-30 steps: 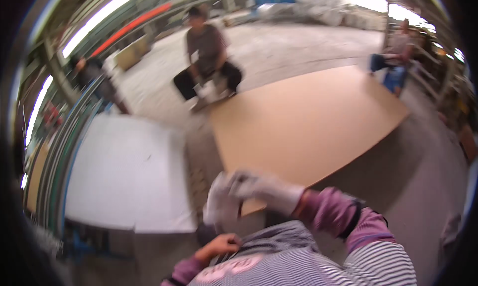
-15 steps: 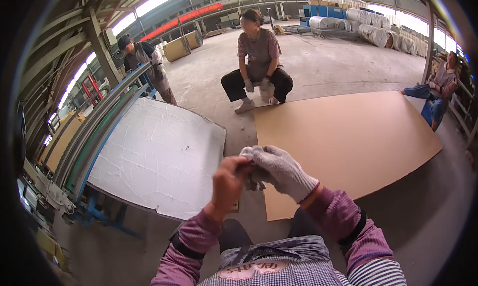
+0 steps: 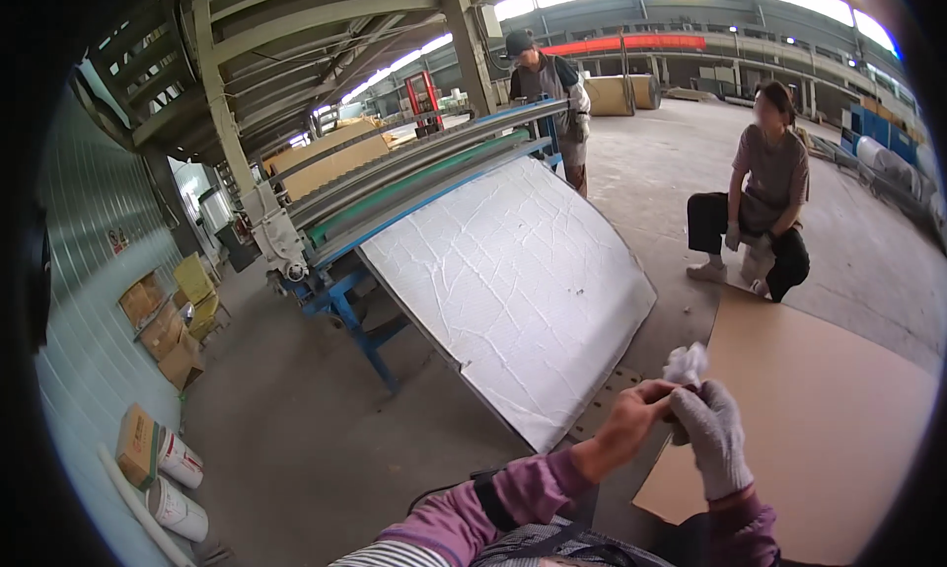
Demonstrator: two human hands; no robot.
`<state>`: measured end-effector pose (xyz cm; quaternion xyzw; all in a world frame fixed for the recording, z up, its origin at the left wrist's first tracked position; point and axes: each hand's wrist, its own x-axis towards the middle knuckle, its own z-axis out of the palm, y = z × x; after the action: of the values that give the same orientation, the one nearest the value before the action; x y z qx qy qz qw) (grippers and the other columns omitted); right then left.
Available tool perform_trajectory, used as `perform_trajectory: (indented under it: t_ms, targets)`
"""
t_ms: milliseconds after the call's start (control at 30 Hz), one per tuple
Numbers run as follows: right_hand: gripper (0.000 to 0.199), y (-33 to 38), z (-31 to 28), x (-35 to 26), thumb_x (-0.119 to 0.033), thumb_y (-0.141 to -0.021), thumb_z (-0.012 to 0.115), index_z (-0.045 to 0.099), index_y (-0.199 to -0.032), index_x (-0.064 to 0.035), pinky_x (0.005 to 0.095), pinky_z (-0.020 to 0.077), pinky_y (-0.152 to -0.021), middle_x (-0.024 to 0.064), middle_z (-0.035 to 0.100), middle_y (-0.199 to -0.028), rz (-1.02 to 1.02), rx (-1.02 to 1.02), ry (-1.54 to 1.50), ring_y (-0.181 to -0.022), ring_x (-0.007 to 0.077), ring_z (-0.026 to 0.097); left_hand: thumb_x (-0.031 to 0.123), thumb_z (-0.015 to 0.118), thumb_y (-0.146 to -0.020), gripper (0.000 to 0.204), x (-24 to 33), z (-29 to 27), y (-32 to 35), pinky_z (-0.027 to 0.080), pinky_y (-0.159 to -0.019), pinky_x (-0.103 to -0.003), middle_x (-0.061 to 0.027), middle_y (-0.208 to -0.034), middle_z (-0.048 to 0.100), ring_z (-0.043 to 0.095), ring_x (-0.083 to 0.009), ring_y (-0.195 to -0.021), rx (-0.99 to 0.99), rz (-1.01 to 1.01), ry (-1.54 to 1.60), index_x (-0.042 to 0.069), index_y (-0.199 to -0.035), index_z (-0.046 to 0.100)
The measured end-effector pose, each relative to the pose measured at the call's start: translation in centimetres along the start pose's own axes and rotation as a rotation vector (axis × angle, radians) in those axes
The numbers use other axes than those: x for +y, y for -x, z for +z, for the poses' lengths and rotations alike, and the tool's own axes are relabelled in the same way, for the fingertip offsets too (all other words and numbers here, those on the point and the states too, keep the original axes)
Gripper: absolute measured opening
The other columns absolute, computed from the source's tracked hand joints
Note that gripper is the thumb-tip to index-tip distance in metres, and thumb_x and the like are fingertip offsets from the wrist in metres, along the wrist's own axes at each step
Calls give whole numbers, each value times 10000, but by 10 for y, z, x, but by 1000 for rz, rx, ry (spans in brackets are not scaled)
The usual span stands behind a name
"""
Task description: Stacking large building panels/boards with the help of coworkers in a manufacturing facility.
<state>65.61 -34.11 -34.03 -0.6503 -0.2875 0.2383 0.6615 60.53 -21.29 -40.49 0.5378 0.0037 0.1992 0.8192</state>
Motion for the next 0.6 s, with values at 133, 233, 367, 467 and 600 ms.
perform_trajectory:
  t_ms: [133, 233, 367, 467, 600]
  targets:
    - [190, -17, 19, 25, -200, -881, 601, 583, -893, -11, 236, 447, -499, 41, 603, -731, 140, -92, -81, -624, 101, 585, 113, 614, -884, 184, 31, -32, 18, 483, -762, -263, -75, -978, 659, 616, -142, -865, 235, 118, -411, 19, -1039, 646]
    - [192, -23, 15, 39, -241, -856, 586, 596, -820, -53, 355, 477, -548, 103, 631, -735, -175, 65, 606, -636, 234, 621, 137, 609, -833, 156, 22, -41, 24, 501, -687, -358, -147, -764, 618, 595, -317, -690, 413, 468, -1099, 23, -937, 633]
    - [180, -27, 29, 33, -257, -816, 574, 605, -791, -82, 433, 485, -650, 160, 628, -795, -350, 185, 1019, -757, 354, 611, 163, 529, -876, 150, 0, -34, 23, 478, -540, -343, -90, -590, 548, 544, -249, -517, 277, 418, -1233, 41, -898, 613]
    - [135, -18, 27, 30, -215, -806, 595, 600, -797, -80, 414, 488, -654, 144, 626, -801, -389, 185, 1007, -757, 353, 610, 164, 467, -891, 166, 4, -32, -1, 420, -427, -299, -27, -509, 488, 489, -167, -427, -24, -598, -460, 71, -829, 590]
    - [71, 2, 52, 52, -117, -789, 628, 612, -852, -87, 378, 496, -662, 135, 620, -867, -760, 161, 909, -787, 328, 612, 135, 464, -899, 176, -77, -122, -29, 366, -390, -256, -14, -583, 508, 459, -98, -436, 300, -282, 540, 102, -740, 532]
